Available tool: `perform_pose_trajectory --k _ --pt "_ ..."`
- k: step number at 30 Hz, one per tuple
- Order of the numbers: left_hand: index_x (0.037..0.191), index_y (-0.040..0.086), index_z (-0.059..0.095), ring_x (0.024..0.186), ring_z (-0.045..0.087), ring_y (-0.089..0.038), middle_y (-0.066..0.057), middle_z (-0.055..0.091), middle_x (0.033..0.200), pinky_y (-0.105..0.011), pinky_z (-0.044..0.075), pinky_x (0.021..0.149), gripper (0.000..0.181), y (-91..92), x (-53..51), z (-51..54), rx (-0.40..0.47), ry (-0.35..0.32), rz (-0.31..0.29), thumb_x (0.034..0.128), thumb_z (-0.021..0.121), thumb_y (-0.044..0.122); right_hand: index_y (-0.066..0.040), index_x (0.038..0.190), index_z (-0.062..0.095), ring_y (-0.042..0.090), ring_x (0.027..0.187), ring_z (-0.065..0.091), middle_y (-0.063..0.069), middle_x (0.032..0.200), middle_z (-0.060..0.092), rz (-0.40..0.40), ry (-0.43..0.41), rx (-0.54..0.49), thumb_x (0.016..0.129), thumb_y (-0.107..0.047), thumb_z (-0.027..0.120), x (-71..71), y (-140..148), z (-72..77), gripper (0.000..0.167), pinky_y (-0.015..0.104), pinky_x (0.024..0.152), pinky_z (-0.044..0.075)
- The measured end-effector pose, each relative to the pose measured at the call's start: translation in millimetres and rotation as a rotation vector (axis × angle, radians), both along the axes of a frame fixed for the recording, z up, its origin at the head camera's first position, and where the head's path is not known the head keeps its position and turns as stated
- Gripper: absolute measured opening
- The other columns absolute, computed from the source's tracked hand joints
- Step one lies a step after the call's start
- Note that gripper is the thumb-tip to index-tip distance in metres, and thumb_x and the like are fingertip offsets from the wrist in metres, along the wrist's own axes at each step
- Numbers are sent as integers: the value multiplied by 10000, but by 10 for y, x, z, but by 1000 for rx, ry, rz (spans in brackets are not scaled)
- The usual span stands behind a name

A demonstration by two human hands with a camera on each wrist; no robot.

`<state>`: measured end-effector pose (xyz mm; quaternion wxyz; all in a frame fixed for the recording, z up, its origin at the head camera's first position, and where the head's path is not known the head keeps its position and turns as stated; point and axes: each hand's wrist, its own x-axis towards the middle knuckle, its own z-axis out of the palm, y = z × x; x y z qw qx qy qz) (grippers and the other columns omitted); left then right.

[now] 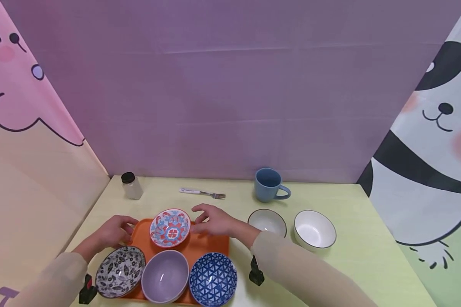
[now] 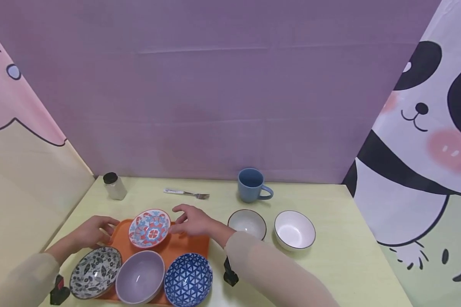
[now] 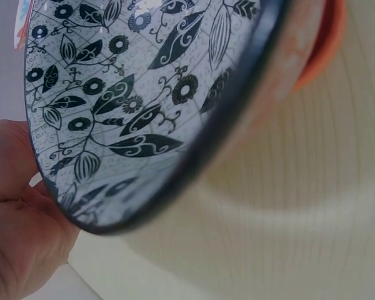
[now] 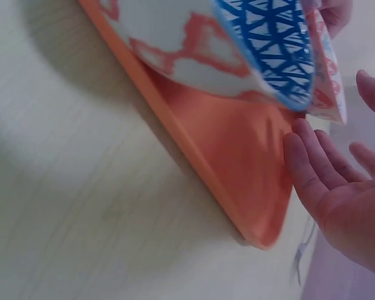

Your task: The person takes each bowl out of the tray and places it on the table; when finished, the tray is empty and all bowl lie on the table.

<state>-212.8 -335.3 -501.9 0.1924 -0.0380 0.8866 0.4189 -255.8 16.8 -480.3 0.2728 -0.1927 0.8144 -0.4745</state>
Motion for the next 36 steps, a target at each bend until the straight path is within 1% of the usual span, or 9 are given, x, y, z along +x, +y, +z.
perform_pose_trajectory --k 5,10,13,15,16,22,28,31,36 --pt "1390 -78 516 877 628 -265 -163 616 1061 -417 636 706 551 0 -18 -12 9 -7 5 850 624 -84 -124 1503 466 311 993 737 148 1269 653 9 -78 -28 918 -236 766 -3 -67 -105 667 487 936 590" --pt "1389 -82 508 866 634 -270 -171 613 1048 -420 635 698 550 4 -1 7 16 -17 9 851 621 -90 -137 1513 451 318 1008 732 162 1314 642 2 -143 -49 923 -230 759 -15 -138 -154 672 493 895 605" --pt "1389 -80 508 864 634 -270 -170 613 1047 -417 634 695 551 8 13 20 18 -20 8 851 626 -85 -141 1532 436 339 1020 733 175 1331 640 -9 -196 -77 923 -199 755 -34 -170 -162 689 513 882 605" --pt "1389 -82 504 865 632 -267 -170 612 1049 -417 634 696 550 10 23 26 17 -19 4 853 629 -81 -147 1539 436 336 1027 735 171 1334 643 -4 -215 -85 928 -179 744 -48 -184 -162 686 516 884 604" --pt "1387 -74 509 862 632 -267 -164 613 1047 -415 633 696 549 11 28 28 16 -20 12 852 634 -78 -152 1543 436 336 1033 735 168 1336 645 -1 -226 -89 929 -172 740 -56 -191 -159 685 519 887 602" --pt "1383 -77 499 853 633 -272 -173 605 1042 -423 631 695 546 2 54 44 21 -24 8 850 621 -81 -182 1552 446 350 1067 723 134 1289 660 20 -280 -108 917 -154 746 -67 -222 -166 702 540 910 590" --pt "1387 -65 501 868 631 -272 -170 603 1055 -425 634 707 554 6 84 43 22 -38 22 847 626 -84 -160 1560 423 355 1051 727 120 1215 679 49 -340 -171 915 -107 737 -32 -245 -210 719 537 897 595" --pt "1387 -64 502 873 630 -272 -169 602 1057 -425 634 708 556 4 94 34 20 -39 27 846 628 -83 -165 1556 429 356 1019 737 138 1174 700 38 -377 -205 916 -80 726 -22 -256 -223 710 520 869 608" --pt "1383 -61 510 873 622 -272 -165 602 1045 -419 633 695 556 -11 108 18 18 -36 37 840 628 -79 -187 1543 458 364 979 749 181 1114 733 -5 -429 -245 933 -58 696 -9 -282 -238 667 505 839 618"
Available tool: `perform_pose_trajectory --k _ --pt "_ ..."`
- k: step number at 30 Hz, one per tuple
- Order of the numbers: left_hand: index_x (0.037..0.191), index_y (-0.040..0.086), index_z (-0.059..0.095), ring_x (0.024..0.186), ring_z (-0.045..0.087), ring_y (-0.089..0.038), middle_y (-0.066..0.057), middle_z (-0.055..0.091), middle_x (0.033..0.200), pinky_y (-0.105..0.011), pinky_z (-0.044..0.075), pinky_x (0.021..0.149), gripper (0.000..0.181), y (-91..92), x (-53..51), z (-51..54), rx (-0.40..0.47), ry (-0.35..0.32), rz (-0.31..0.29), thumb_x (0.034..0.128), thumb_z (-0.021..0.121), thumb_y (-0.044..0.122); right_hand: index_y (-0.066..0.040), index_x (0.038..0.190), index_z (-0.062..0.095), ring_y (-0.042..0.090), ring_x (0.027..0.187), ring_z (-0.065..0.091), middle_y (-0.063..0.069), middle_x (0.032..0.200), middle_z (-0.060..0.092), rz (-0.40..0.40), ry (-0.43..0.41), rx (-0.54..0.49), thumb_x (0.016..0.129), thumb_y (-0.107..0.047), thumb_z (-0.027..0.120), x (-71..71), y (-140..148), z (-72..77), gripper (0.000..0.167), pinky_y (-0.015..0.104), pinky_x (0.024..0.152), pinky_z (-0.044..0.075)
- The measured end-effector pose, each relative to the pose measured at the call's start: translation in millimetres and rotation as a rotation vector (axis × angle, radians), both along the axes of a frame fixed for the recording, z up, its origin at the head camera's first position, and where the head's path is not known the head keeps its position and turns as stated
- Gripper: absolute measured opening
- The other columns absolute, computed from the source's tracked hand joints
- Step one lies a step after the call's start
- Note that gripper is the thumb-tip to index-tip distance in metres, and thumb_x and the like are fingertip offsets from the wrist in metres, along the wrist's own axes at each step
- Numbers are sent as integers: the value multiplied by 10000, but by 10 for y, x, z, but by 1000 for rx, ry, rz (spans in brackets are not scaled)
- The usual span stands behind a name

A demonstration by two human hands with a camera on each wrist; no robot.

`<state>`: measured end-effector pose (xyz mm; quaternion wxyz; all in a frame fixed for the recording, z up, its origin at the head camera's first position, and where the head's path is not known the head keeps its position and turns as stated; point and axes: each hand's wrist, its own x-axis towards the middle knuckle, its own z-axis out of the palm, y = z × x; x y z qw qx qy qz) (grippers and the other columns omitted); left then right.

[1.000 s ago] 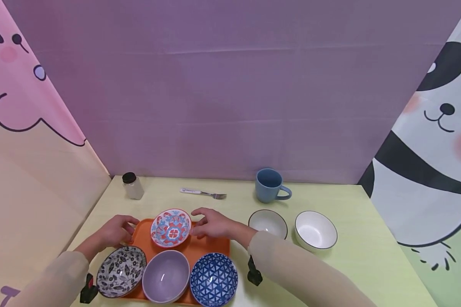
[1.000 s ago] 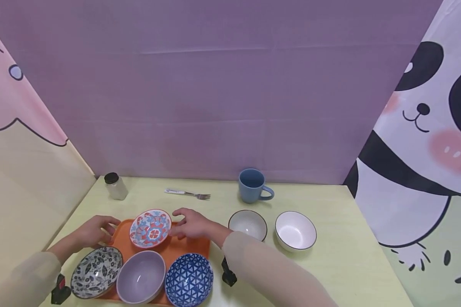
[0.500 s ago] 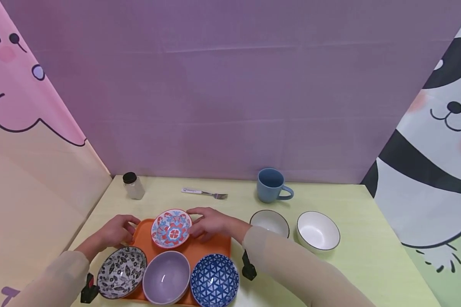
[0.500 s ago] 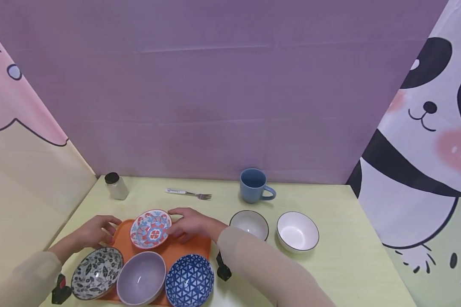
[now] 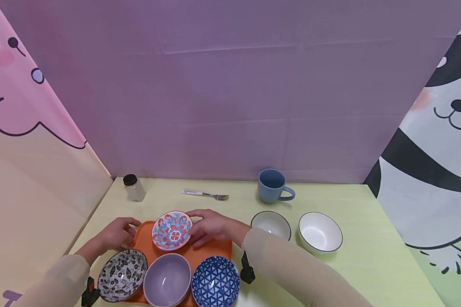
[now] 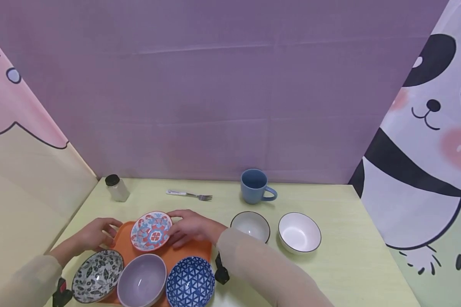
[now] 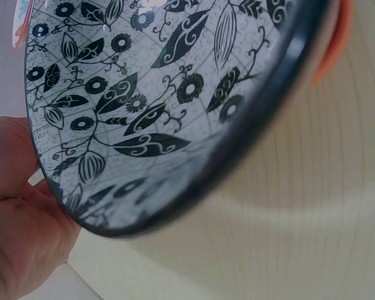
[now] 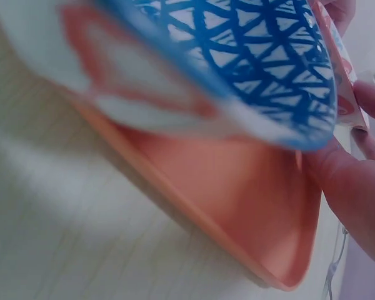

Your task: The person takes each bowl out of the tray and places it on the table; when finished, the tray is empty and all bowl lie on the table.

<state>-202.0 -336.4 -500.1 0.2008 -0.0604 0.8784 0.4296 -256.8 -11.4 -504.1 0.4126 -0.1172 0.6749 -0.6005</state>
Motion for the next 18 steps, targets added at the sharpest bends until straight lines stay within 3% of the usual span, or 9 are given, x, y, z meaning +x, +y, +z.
perform_pose_trajectory --k 18 --pt "1393 -56 500 894 613 -276 -167 591 1046 -419 629 689 553 -32 -54 -6 -16 -17 2 855 619 -101 -185 1504 511 368 908 760 186 1042 752 -155 13 -43 967 -124 639 113 -93 -21 556 484 745 630"
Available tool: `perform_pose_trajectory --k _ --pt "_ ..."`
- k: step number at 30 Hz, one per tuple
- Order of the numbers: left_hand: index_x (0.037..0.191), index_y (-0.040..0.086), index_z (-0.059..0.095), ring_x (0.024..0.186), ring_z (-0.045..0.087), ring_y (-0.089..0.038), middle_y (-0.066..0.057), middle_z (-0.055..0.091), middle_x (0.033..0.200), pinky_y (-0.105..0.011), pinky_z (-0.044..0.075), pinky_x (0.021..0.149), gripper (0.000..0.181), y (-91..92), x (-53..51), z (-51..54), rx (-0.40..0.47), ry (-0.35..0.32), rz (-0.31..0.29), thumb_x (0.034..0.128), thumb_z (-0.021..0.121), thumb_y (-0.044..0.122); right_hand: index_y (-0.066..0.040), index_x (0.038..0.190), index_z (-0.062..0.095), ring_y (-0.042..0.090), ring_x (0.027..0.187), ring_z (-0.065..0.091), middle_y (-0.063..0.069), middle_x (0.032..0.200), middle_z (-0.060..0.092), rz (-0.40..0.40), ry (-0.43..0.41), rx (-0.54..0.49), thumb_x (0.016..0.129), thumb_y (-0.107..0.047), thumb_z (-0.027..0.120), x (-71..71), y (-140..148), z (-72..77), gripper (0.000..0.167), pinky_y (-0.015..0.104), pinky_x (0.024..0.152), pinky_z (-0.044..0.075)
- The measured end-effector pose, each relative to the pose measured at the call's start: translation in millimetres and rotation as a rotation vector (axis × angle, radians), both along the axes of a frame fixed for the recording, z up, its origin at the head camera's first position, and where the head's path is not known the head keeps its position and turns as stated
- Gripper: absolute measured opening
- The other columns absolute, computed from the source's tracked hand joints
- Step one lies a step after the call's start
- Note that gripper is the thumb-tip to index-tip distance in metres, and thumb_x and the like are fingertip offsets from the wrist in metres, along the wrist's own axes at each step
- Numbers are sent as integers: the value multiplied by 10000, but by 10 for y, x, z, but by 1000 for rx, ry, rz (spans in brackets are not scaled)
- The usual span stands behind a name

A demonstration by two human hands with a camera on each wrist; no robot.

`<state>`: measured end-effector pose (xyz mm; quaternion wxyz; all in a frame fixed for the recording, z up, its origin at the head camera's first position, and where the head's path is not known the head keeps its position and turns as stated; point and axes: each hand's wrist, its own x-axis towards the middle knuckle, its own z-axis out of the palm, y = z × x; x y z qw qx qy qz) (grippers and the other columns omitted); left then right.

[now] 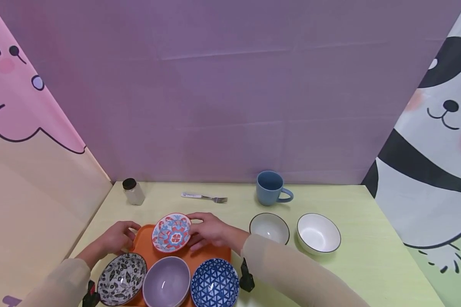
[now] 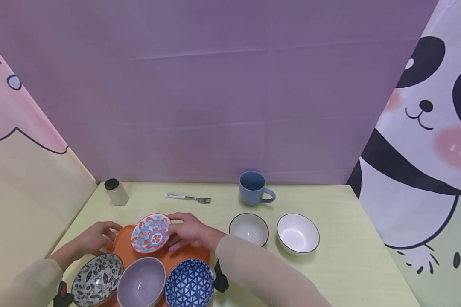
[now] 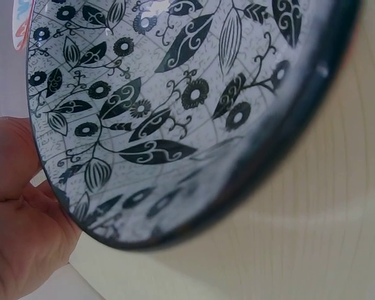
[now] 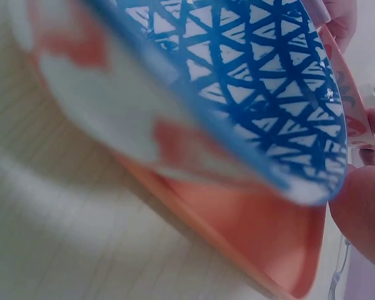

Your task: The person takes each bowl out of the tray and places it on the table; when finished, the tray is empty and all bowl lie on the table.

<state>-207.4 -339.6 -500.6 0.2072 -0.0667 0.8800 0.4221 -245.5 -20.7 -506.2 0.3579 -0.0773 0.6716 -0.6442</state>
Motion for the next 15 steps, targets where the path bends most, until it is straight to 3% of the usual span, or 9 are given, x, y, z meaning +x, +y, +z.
perform_pose_trajectory --k 7,15 --pt "1391 -50 505 894 619 -271 -162 604 1045 -424 633 686 566 -36 -23 -24 -15 4 -7 844 636 -105 -194 1506 512 360 895 763 185 1038 756 -25 26 -21 964 -140 649 -24 33 -28 562 468 722 634" --pt "1387 -52 505 882 619 -267 -158 609 1038 -424 635 690 580 -21 -32 -5 -9 11 -12 826 644 -109 -254 1507 517 441 1000 734 201 1109 737 -93 43 -60 944 -108 662 -20 125 112 600 445 694 634"
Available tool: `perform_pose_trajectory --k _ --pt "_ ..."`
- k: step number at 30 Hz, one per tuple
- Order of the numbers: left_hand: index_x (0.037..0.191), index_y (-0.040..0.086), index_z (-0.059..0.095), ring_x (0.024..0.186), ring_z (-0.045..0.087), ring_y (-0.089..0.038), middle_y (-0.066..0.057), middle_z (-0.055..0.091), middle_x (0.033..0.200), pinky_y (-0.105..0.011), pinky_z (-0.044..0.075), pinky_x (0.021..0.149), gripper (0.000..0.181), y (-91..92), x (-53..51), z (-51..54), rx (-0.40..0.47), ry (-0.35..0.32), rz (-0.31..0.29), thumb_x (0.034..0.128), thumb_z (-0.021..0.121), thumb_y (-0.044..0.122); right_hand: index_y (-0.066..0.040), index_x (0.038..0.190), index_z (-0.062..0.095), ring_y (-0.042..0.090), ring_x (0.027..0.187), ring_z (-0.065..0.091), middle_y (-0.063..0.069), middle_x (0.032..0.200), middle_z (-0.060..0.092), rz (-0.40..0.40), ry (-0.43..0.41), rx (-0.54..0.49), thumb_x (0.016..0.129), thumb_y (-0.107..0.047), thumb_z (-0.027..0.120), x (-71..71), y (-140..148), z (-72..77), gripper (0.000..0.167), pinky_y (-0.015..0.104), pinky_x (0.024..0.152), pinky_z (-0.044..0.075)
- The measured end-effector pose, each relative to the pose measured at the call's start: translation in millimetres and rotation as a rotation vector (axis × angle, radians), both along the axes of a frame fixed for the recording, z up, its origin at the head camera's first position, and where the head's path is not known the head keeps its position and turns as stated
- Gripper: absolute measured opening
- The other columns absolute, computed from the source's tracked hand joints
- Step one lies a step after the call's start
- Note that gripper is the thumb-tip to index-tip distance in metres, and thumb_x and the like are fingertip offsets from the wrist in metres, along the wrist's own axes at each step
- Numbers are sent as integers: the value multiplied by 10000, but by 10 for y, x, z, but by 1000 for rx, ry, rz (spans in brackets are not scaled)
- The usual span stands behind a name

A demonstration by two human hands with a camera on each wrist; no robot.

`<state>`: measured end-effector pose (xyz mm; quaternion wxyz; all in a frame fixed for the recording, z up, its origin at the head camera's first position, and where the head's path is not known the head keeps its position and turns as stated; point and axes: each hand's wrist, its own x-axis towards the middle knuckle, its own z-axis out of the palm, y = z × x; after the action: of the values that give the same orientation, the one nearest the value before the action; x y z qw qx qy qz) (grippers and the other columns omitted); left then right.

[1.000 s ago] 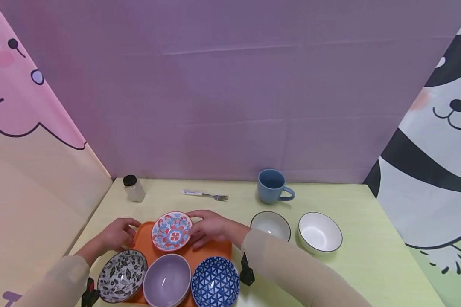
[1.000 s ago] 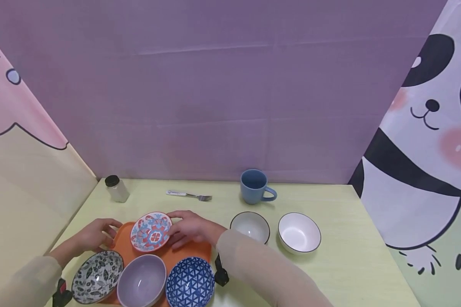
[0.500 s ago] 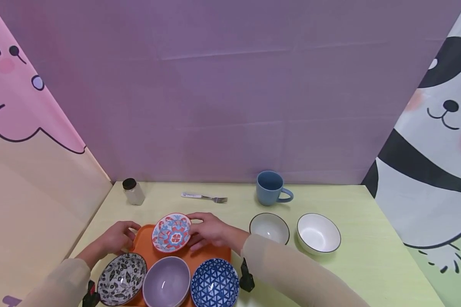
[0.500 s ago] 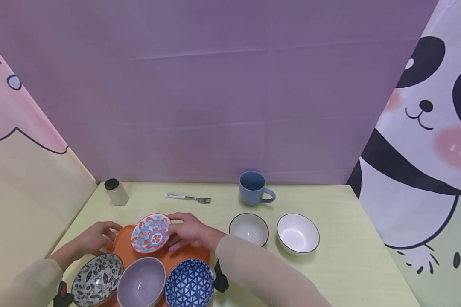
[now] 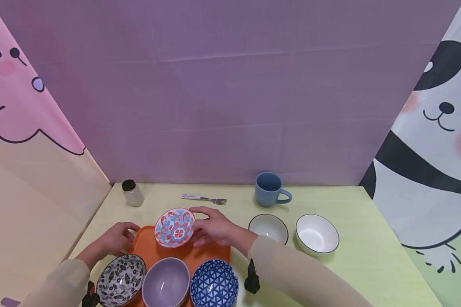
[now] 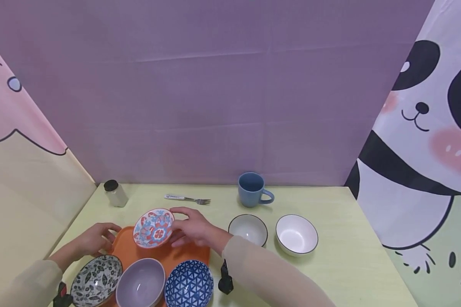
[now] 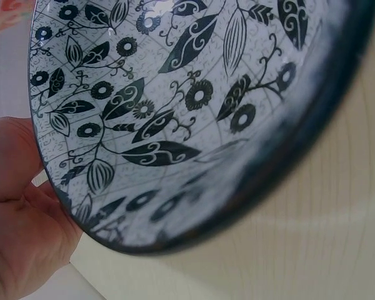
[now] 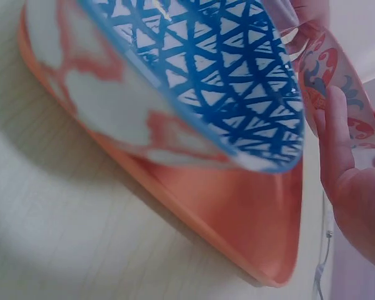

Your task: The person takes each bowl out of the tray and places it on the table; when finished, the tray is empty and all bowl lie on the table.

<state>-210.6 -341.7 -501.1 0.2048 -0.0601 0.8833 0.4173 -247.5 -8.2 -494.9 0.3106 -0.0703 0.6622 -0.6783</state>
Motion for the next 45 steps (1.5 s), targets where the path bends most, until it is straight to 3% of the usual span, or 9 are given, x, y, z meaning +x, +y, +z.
perform_pose_trajectory --k 10,22,29,30,45 --pt "1370 -58 517 863 636 -264 -159 618 1018 -428 632 685 566 60 -56 27 -12 5 -4 822 645 -116 -281 1527 501 480 1088 698 235 1222 690 -82 27 -43 968 -104 645 -27 215 152 604 432 729 632" --pt "1364 -84 505 865 632 -274 -177 616 1010 -414 628 671 561 68 -94 39 2 27 -48 819 636 -110 -261 1548 468 439 1083 711 264 1271 657 -122 44 -13 982 -114 625 -17 764 446 605 458 789 623" --pt "1361 -64 527 852 625 -259 -158 611 1007 -409 625 666 555 72 -80 9 -5 36 -14 820 641 -114 -237 1569 429 405 1060 725 271 1277 657 -111 64 5 993 -119 614 81 1205 602 617 481 843 610" --pt "1362 -66 525 851 622 -260 -162 609 1009 -411 624 664 559 -14 -145 -78 10 45 -31 817 638 -113 -228 1569 428 399 1048 729 273 1266 659 -131 74 17 993 -116 614 98 1181 595 616 486 845 609" --pt "1379 -66 515 833 623 -257 -160 606 1015 -419 623 676 561 -15 -124 -24 21 43 -45 831 632 -89 -204 1610 338 297 990 735 197 1218 628 -196 111 34 1000 -94 595 380 2192 931 671 480 889 606"
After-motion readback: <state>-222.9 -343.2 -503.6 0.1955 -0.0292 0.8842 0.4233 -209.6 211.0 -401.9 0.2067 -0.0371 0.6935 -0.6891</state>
